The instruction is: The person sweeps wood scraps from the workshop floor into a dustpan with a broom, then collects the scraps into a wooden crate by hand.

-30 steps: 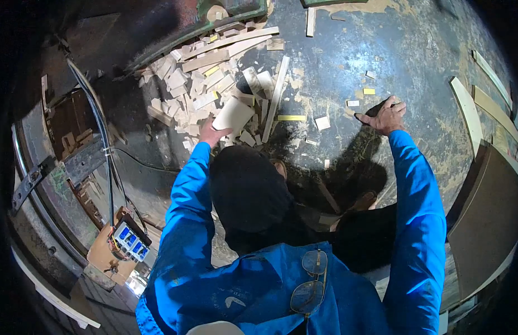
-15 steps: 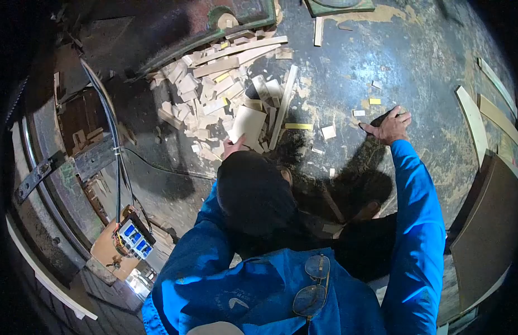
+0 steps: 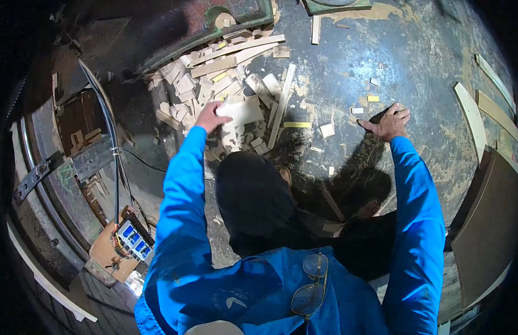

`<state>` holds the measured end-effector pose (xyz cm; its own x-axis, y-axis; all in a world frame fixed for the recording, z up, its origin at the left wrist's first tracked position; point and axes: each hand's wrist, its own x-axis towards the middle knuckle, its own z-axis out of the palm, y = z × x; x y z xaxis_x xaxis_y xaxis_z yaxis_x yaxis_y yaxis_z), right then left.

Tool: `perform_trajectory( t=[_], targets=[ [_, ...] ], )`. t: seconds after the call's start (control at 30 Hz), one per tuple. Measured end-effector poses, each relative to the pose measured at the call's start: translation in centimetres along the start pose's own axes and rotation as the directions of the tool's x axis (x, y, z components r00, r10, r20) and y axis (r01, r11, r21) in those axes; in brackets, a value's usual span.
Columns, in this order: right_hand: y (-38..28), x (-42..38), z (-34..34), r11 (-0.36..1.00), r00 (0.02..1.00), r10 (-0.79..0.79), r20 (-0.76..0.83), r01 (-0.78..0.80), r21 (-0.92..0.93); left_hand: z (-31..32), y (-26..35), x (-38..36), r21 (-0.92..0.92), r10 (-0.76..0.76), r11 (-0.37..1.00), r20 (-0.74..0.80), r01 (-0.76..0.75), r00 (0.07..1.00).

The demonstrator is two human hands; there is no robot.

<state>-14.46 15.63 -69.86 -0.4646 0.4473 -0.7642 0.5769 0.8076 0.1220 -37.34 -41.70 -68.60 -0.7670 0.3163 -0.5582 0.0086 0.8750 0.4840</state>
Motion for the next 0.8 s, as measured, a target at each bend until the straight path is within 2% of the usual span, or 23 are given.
perform_trajectory(
  t=[0.07, 0.2, 0.23, 0.37, 0.47, 0.53, 0.67, 0.77, 0.8],
  targets=[
    [0.3, 0.4, 0.3, 1.0, 1.0, -0.004, -0.026, 0.004, -0.001, -2.6, 3.0, 2.9, 0.16, 0.004, 0.987, 0.044, -0.011, 0.999],
    [0.8, 0.4, 0.0, 1.0, 1.0, -0.021, -0.003, 0.021, 0.023, -4.2, 5.3, 6.4, 0.278, -0.007, 0.96, 0.063, -0.011, 0.998],
    [0.8, 0.4, 0.1, 0.999, 0.999, -0.029, -0.021, 0.03, 0.032, -4.4, 5.3, 6.8, 0.375, -0.031, 0.927, 0.079, -0.001, 0.996],
    [0.6, 0.1, 0.5, 0.999, 0.999, -0.026, -0.048, 0.028, 0.04, -4.2, 4.0, 8.0, 0.407, -0.015, 0.913, 0.117, -0.034, 0.993],
    [0.6, 1.3, 1.3, 1.0, 0.998, -0.008, -0.065, 0.008, -0.008, -4.1, 5.7, 7.3, 0.462, -0.09, 0.887, 0.134, 0.018, 0.987],
    [0.3, 1.0, 1.1, 0.999, 0.998, -0.006, -0.066, 0.003, -0.048, -3.6, 5.7, 6.7, 0.536, -0.091, 0.843, 0.065, 0.042, 0.994],
    [0.0, 0.5, 0.4, 0.999, 0.999, 0.009, -0.037, -0.01, -0.04, -2.9, 5.4, 6.1, 0.47, -0.151, 0.879, 0.1, 0.087, 0.983],
    [0.0, 0.3, 0.2, 0.999, 1.0, 0.015, -0.019, -0.016, -0.031, -1.9, 5.3, 4.8, 0.442, -0.172, 0.887, 0.053, 0.131, 0.984],
    [0.1, 0.4, 0.2, 1.0, 1.0, 0.013, -0.012, -0.014, -0.016, -1.8, 5.1, 4.4, 0.34, -0.163, 0.93, 0.046, 0.138, 0.986]
  ],
)
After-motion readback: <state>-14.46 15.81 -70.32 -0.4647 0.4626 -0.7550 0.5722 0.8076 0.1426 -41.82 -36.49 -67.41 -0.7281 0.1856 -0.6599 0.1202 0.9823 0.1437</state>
